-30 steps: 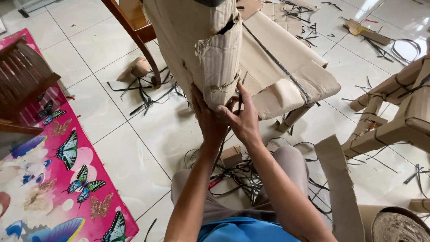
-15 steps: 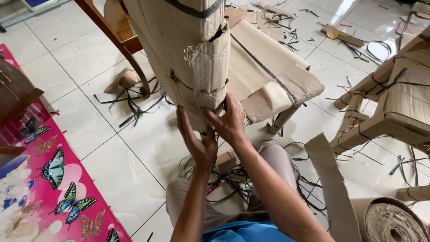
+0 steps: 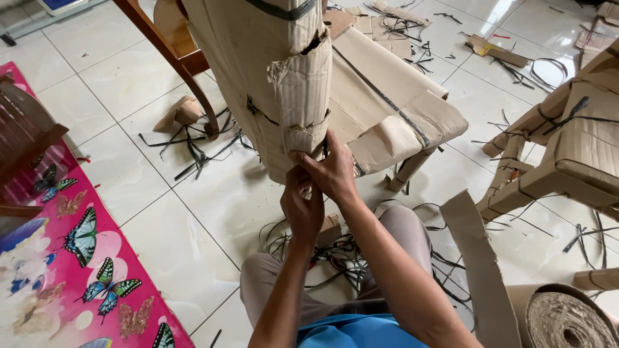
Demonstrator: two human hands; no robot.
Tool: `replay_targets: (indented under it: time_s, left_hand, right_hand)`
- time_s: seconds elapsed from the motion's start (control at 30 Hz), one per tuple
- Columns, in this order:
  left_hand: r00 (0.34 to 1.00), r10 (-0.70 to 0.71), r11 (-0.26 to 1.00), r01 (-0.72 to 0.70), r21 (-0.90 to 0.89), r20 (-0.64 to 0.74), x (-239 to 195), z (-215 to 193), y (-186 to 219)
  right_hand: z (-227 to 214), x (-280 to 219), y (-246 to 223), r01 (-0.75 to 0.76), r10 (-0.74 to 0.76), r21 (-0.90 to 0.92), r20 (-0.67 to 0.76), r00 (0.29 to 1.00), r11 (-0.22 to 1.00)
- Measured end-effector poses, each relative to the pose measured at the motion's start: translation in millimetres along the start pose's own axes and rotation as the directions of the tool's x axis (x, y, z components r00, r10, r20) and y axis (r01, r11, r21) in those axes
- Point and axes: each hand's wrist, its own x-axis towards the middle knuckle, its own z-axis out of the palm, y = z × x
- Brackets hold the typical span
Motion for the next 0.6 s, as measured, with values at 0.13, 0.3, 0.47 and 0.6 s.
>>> replay_targets:
  time_s: [0.13, 0.3, 0.47, 0.6]
  left_hand:
    - [0.997, -0.05, 0.996, 0.045, 0.075, 0.063, 12, 1, 10]
    - [1.0, -0.023, 0.989, 0.021, 0.148, 0.011, 24, 6, 2]
    - [0.994, -0.108, 0.984, 0.108, 0.139, -0.006, 37, 3, 22]
    - [0.989, -0.139, 0.975, 0.147, 0.164, -0.058, 45, 10, 23]
  right_hand:
    - [-3, -1, -7, -0.052, 0.05, 0.042, 0.054, 0.997, 0.998]
    - [-10, -2, -7, -0.046, 0.031, 0.19, 0.079, 0.996, 0.981]
    - [-4, -2, 13, 0.02, -0.064, 0.471, 0.077, 0.995, 0.882]
    - [5, 4, 22, 0.025, -0.028, 0.384, 0.001, 1.0, 0.923]
